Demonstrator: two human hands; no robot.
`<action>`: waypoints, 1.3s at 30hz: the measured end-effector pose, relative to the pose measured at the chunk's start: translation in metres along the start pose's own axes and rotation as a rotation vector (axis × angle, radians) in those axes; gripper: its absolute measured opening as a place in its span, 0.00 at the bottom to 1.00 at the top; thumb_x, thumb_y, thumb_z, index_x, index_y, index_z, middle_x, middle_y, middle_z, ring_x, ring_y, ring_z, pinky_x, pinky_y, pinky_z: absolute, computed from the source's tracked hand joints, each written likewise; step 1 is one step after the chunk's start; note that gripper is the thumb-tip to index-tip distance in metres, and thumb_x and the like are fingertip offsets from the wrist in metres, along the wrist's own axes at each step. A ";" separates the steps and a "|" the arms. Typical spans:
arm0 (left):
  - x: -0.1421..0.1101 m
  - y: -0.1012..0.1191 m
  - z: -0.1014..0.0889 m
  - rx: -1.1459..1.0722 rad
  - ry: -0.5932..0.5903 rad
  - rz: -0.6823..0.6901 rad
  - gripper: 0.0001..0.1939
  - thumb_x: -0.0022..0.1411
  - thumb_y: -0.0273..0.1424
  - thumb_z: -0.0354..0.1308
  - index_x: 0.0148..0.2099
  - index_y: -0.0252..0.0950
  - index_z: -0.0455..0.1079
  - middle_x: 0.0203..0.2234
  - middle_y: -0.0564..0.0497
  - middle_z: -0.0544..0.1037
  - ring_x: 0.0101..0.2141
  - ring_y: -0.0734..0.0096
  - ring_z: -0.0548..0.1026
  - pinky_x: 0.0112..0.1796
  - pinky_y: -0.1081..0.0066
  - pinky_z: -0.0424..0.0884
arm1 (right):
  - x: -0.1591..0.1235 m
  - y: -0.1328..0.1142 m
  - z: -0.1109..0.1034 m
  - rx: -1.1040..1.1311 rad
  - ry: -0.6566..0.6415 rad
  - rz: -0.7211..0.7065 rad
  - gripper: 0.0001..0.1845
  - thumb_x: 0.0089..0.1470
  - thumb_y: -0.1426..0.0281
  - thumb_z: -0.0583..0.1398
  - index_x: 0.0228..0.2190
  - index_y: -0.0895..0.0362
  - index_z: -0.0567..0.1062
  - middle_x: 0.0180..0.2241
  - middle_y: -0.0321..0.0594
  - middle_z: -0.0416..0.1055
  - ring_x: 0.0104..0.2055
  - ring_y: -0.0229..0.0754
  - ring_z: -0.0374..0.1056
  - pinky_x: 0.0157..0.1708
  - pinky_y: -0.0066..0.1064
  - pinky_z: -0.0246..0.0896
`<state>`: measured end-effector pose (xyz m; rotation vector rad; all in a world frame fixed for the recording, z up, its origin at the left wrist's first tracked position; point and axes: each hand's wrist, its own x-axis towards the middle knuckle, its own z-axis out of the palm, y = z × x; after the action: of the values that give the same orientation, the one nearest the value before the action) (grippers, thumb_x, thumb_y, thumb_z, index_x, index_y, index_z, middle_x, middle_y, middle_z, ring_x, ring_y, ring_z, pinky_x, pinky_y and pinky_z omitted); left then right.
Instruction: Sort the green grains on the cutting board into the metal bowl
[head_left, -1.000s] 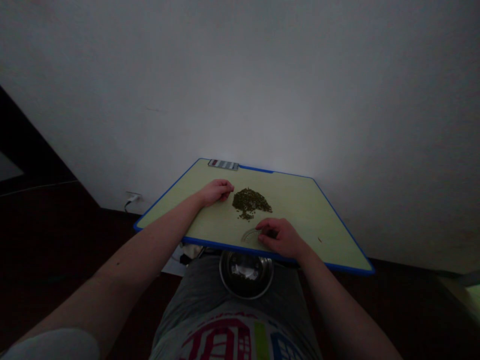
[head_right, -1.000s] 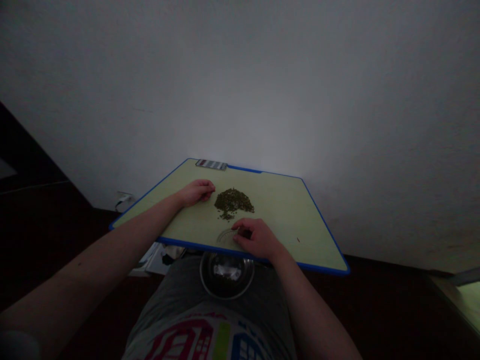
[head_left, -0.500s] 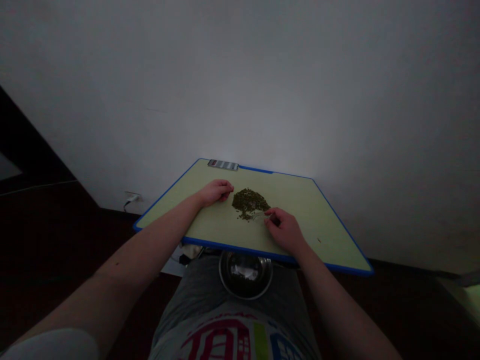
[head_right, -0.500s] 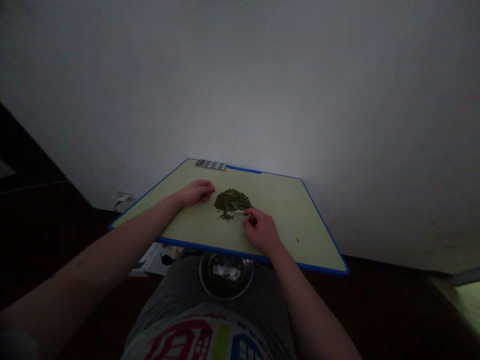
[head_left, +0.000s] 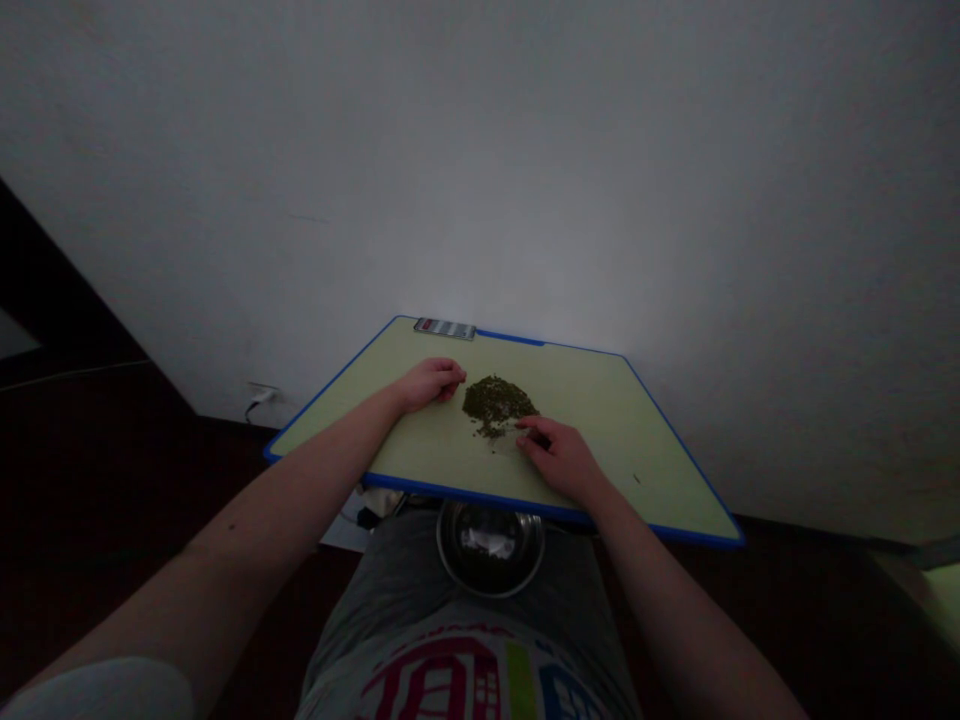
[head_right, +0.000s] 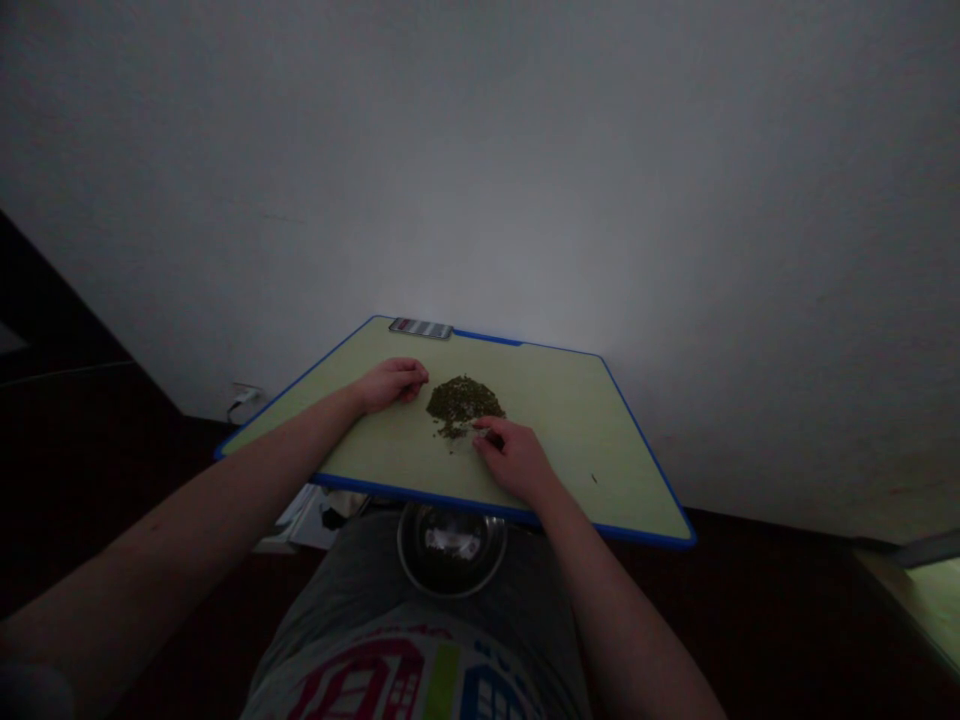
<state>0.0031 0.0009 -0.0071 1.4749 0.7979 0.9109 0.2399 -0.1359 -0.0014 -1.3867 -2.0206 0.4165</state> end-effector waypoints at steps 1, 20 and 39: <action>0.000 0.000 0.000 0.001 0.000 0.001 0.09 0.49 0.33 0.58 0.26 0.32 0.64 0.14 0.56 0.64 0.14 0.82 0.61 0.16 0.77 0.54 | 0.000 -0.001 0.000 0.005 -0.014 -0.010 0.15 0.50 0.66 0.54 0.40 0.56 0.72 0.21 0.34 0.67 0.23 0.35 0.60 0.26 0.27 0.54; 0.000 0.000 0.001 0.000 0.009 0.001 0.09 0.49 0.32 0.58 0.26 0.32 0.63 0.14 0.57 0.64 0.14 0.82 0.61 0.17 0.77 0.54 | -0.010 -0.006 -0.006 0.078 -0.183 -0.082 0.13 0.48 0.69 0.57 0.38 0.57 0.72 0.24 0.35 0.70 0.25 0.35 0.65 0.27 0.26 0.58; -0.001 0.001 0.002 0.013 0.008 0.004 0.09 0.49 0.32 0.58 0.26 0.32 0.63 0.14 0.56 0.64 0.15 0.82 0.61 0.17 0.77 0.54 | -0.015 -0.001 -0.006 0.149 -0.263 -0.123 0.13 0.48 0.67 0.58 0.37 0.58 0.72 0.26 0.37 0.70 0.27 0.36 0.64 0.27 0.26 0.59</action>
<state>0.0046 -0.0011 -0.0058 1.4848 0.8085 0.9168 0.2473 -0.1508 -0.0015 -1.1590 -2.2202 0.7099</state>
